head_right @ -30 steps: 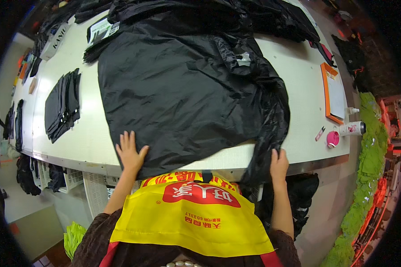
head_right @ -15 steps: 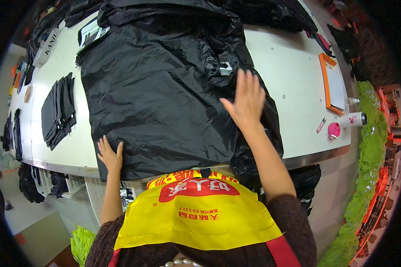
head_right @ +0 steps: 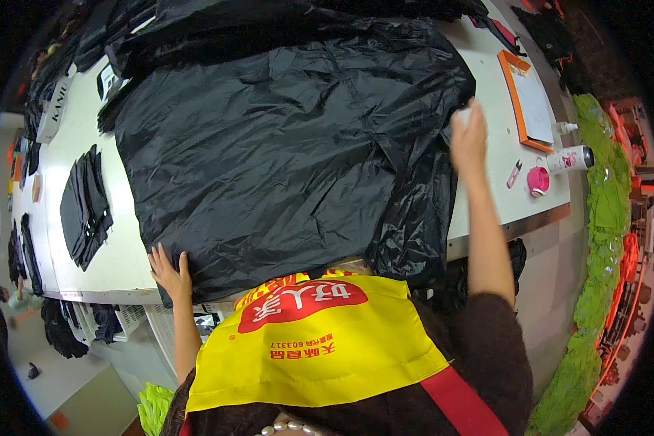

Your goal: The person folds a black raincoat on a white table. They smooth the fabric, fold the sleeves inward, fold the body in half, and then fold it into a compact rectangle. The folded coat is placed on a stack of similar items.

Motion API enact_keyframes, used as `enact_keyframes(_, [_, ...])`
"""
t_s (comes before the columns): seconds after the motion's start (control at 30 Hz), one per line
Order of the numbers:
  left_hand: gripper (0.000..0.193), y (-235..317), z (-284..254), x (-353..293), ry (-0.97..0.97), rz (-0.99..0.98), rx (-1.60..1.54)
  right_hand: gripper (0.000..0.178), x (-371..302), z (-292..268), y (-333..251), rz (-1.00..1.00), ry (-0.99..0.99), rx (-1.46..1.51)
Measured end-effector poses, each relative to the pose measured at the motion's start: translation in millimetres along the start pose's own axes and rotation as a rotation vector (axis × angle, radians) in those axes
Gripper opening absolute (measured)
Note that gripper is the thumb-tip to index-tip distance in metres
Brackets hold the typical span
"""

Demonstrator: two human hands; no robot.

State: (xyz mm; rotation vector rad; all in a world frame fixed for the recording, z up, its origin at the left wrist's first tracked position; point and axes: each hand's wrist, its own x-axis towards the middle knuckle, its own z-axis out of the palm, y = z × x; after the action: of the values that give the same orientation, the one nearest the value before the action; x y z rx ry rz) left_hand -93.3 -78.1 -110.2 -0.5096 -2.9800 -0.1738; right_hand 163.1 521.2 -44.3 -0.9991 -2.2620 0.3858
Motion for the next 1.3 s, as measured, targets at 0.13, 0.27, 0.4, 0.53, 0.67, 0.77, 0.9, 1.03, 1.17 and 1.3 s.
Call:
enact_keyframes(0.13, [0.075,-28.8,23.4,-17.0,-0.125,-0.091,0.008,0.061,-160.8,-7.0,-27.3,0.099,-0.591,-0.588])
enact_keyframes(0.27, [0.079,-27.4,32.1,-11.9,-0.108,-0.093,0.059,0.060,-164.1,-20.8,5.2,0.334,-0.467,-0.629])
enact_keyframes(0.4, [0.086,7.2,18.8,-22.4,-0.028,0.167,0.004,0.065,-180.8,-34.8,-85.0,0.062,-0.512,-0.539])
enact_keyframes(0.53, [0.081,5.8,19.7,-14.8,-0.161,0.140,-0.039,0.064,-232.0,-35.4,-21.3,0.207,-0.285,-0.623])
enact_keyframes(0.67, [0.068,41.6,23.1,10.9,-0.019,0.102,-0.312,0.068,-290.3,-64.1,62.4,0.857,0.124,-0.228])
enact_keyframes(0.77, [0.057,154.3,-7.4,8.6,0.037,0.625,-0.530,0.076,-390.4,-35.8,89.4,1.388,0.420,0.926])
enact_keyframes(0.9, [0.054,298.6,-23.8,-34.4,-0.274,1.350,-0.730,0.098,-416.5,26.5,-2.4,1.918,0.199,1.924])
enact_keyframes(1.03, [0.057,336.2,14.8,-39.3,-0.320,1.274,-0.648,0.062,-384.2,12.6,1.4,1.461,0.185,1.719])
enact_keyframes(1.17, [0.062,329.4,47.0,-20.9,-0.130,1.452,-0.398,0.023,-340.5,-60.9,6.6,1.319,0.238,1.097])
enact_keyframes(1.3, [0.054,334.7,35.9,-24.4,-0.123,1.441,-0.484,0.027,-269.4,-68.1,18.2,0.675,0.244,0.330])
